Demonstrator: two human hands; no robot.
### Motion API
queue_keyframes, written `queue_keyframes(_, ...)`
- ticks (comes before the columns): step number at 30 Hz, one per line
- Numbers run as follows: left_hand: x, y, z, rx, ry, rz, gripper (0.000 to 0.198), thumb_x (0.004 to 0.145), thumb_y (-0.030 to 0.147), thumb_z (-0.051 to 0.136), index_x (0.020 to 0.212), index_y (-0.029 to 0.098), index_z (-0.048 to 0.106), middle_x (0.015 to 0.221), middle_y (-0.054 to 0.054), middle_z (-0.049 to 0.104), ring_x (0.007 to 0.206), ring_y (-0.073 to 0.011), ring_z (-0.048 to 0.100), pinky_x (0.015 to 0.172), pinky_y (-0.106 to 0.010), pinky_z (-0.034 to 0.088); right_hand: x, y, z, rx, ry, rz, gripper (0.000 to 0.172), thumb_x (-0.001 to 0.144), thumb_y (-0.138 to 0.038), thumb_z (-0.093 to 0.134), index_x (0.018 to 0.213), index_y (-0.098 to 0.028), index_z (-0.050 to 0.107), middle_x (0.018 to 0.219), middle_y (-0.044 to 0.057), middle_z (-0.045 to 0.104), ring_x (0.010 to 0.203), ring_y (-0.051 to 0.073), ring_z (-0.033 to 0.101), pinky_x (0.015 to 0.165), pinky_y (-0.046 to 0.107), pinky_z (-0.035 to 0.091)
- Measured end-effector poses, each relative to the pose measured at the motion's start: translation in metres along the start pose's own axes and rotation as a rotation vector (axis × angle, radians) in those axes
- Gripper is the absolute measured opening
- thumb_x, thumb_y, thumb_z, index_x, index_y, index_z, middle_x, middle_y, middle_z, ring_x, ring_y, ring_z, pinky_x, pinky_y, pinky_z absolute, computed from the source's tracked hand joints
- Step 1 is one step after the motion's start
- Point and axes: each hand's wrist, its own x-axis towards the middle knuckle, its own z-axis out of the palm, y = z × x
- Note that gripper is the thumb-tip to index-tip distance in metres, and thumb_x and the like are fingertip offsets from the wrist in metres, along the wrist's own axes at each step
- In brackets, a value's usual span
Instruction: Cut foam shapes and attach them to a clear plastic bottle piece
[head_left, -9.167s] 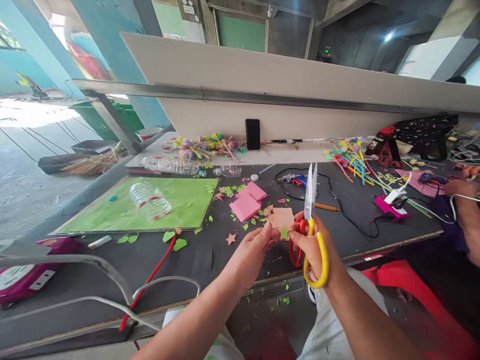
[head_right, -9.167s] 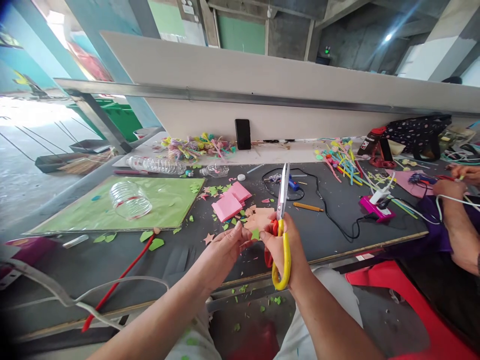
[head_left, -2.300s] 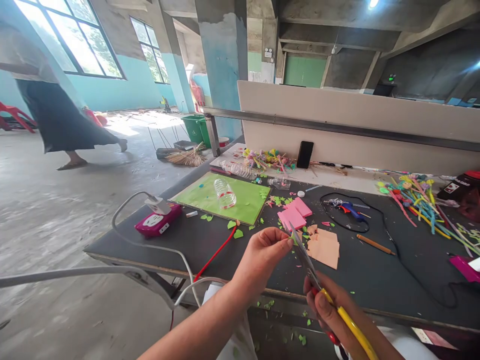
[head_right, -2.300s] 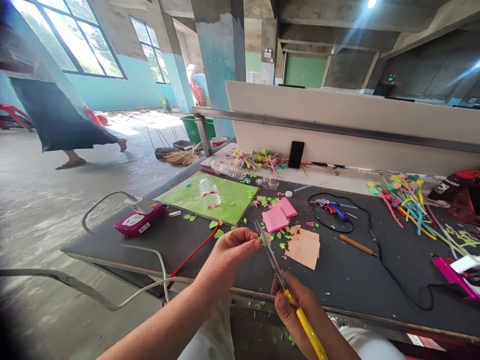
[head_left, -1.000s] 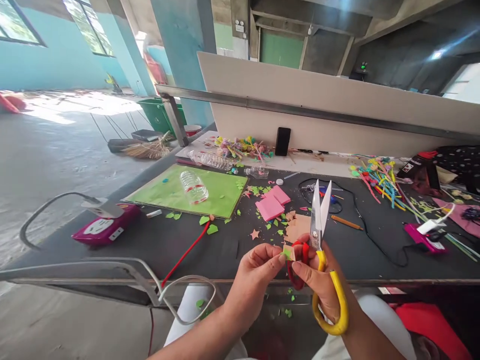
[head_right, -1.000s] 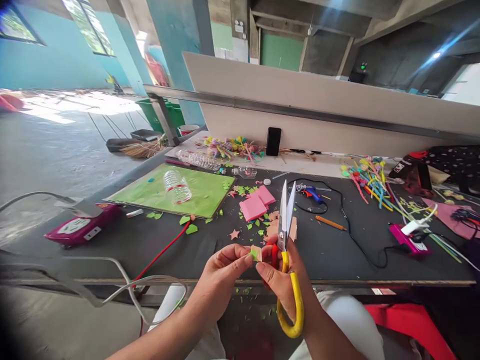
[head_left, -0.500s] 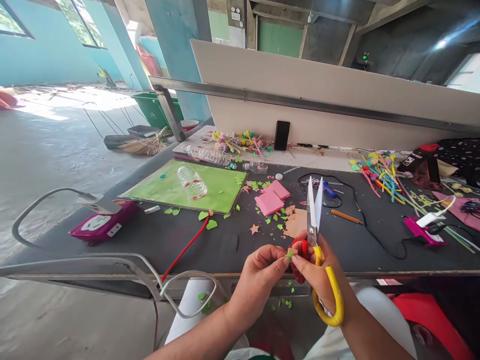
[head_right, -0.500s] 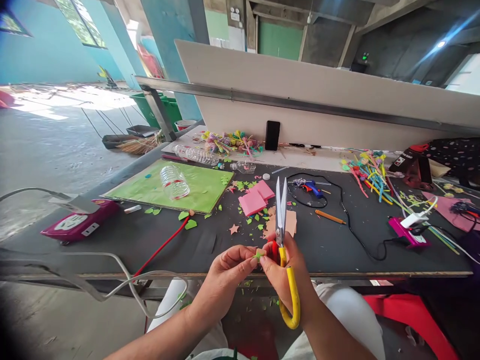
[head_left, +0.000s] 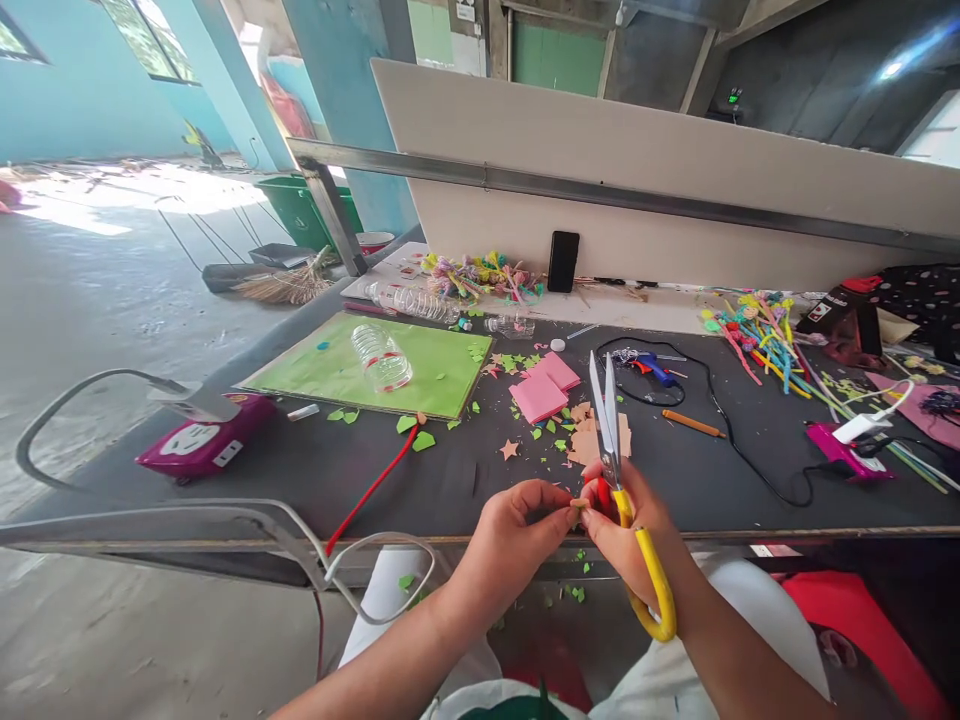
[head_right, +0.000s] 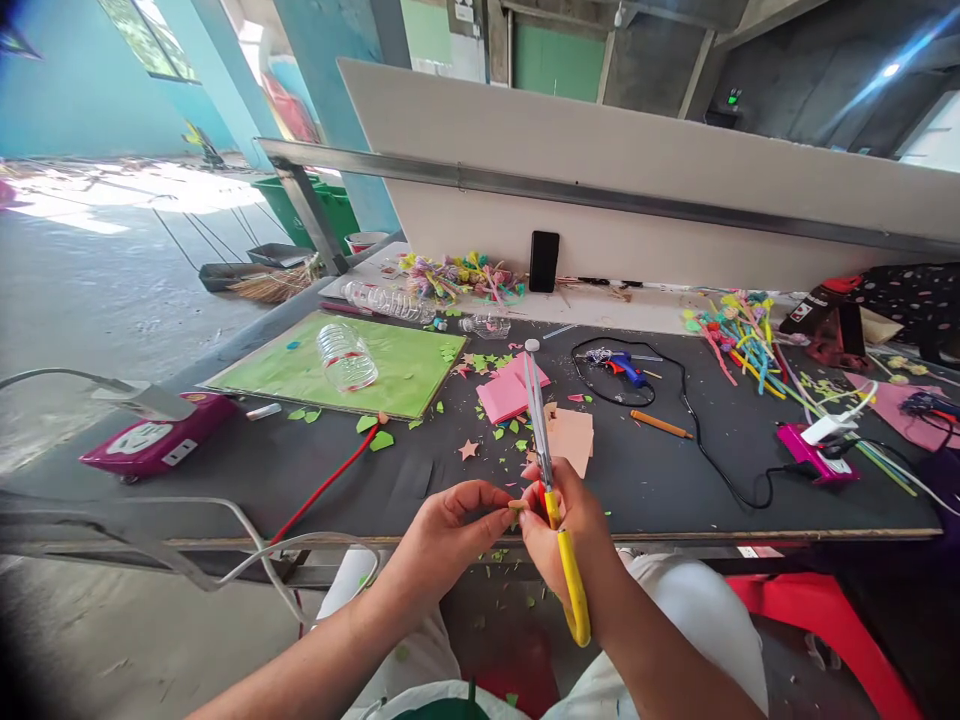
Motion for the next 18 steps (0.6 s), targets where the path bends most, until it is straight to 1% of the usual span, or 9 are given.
queue_keyframes(2, -0.001, 0.001, 0.002, 0.051, 0.027, 0.002, 0.017, 0.075, 0.03, 0.067, 0.07, 0.014, 0.068, 0.064, -0.001, 0.062, 0.059, -0.0101, 0.047, 0.054, -0.02, 0.035, -0.001, -0.001, 0.001, -0.014, -0.001, 0.0, 0.032, 0.062, -0.022, 0.071, 0.092, -0.025, 0.06, 0.073, -0.005, 0.06, 0.067, 0.012, 0.061, 0.066, 0.023, 0.052)
queue_keyframes(5, -0.002, 0.003, 0.002, 0.085, 0.023, 0.0, 0.017, 0.074, 0.028, 0.067, 0.066, 0.013, 0.066, 0.06, 0.0, 0.058, 0.057, -0.0094, 0.044, 0.054, -0.02, 0.033, -0.003, -0.004, 0.003, -0.032, 0.012, 0.006, 0.033, 0.062, -0.025, 0.074, 0.092, -0.025, 0.06, 0.072, -0.005, 0.06, 0.067, 0.013, 0.062, 0.066, 0.024, 0.052)
queue_keyframes(7, -0.002, 0.003, -0.002, 0.018, 0.013, -0.01, 0.018, 0.074, 0.03, 0.069, 0.067, 0.013, 0.065, 0.062, 0.0, 0.059, 0.058, -0.0095, 0.044, 0.054, -0.021, 0.033, -0.004, -0.007, 0.003, -0.022, 0.014, -0.01, 0.033, 0.064, -0.031, 0.076, 0.093, -0.024, 0.061, 0.072, -0.004, 0.06, 0.067, 0.013, 0.062, 0.066, 0.025, 0.052)
queue_keyframes(9, 0.0, 0.005, -0.007, -0.105, 0.022, -0.017, 0.021, 0.074, 0.034, 0.071, 0.07, 0.014, 0.065, 0.065, 0.0, 0.061, 0.059, -0.0098, 0.046, 0.055, -0.021, 0.034, -0.006, -0.011, 0.001, -0.006, -0.007, -0.031, 0.034, 0.069, -0.041, 0.075, 0.094, -0.024, 0.061, 0.072, -0.003, 0.059, 0.062, 0.012, 0.058, 0.061, 0.025, 0.05)
queue_keyframes(11, 0.002, 0.009, -0.015, -0.223, 0.058, -0.006, 0.024, 0.074, 0.036, 0.073, 0.072, 0.014, 0.065, 0.067, -0.001, 0.063, 0.061, -0.0099, 0.049, 0.058, -0.021, 0.036, -0.008, -0.013, -0.002, 0.005, -0.053, -0.033, 0.036, 0.073, -0.051, 0.072, 0.094, -0.024, 0.061, 0.069, -0.003, 0.055, 0.054, 0.01, 0.05, 0.052, 0.023, 0.045)
queue_keyframes(13, 0.004, 0.017, -0.024, -0.298, 0.114, 0.024, 0.025, 0.072, 0.037, 0.076, 0.071, 0.014, 0.065, 0.067, -0.001, 0.063, 0.063, -0.0101, 0.05, 0.061, -0.021, 0.038, -0.012, -0.013, -0.006, 0.023, -0.115, -0.008, 0.038, 0.073, -0.056, 0.071, 0.092, -0.024, 0.061, 0.067, -0.003, 0.053, 0.05, 0.009, 0.044, 0.047, 0.022, 0.04)
queue_keyframes(15, 0.005, 0.026, -0.033, -0.328, 0.179, 0.054, 0.026, 0.07, 0.037, 0.078, 0.071, 0.014, 0.066, 0.068, -0.002, 0.065, 0.065, -0.0107, 0.052, 0.063, -0.021, 0.039, -0.015, -0.01, -0.009, 0.015, -0.168, 0.015, 0.042, 0.073, -0.061, 0.069, 0.091, -0.024, 0.062, 0.069, -0.002, 0.054, 0.051, 0.009, 0.044, 0.047, 0.021, 0.038)
queue_keyframes(18, 0.006, 0.038, -0.044, -0.328, 0.261, 0.113, 0.026, 0.069, 0.037, 0.079, 0.073, 0.014, 0.068, 0.072, -0.002, 0.068, 0.067, -0.0112, 0.054, 0.063, -0.021, 0.039, -0.02, -0.003, -0.013, -0.085, -0.208, 0.023, 0.049, 0.069, -0.069, 0.066, 0.087, -0.023, 0.064, 0.068, 0.0, 0.054, 0.056, 0.012, 0.048, 0.051, 0.023, 0.042)
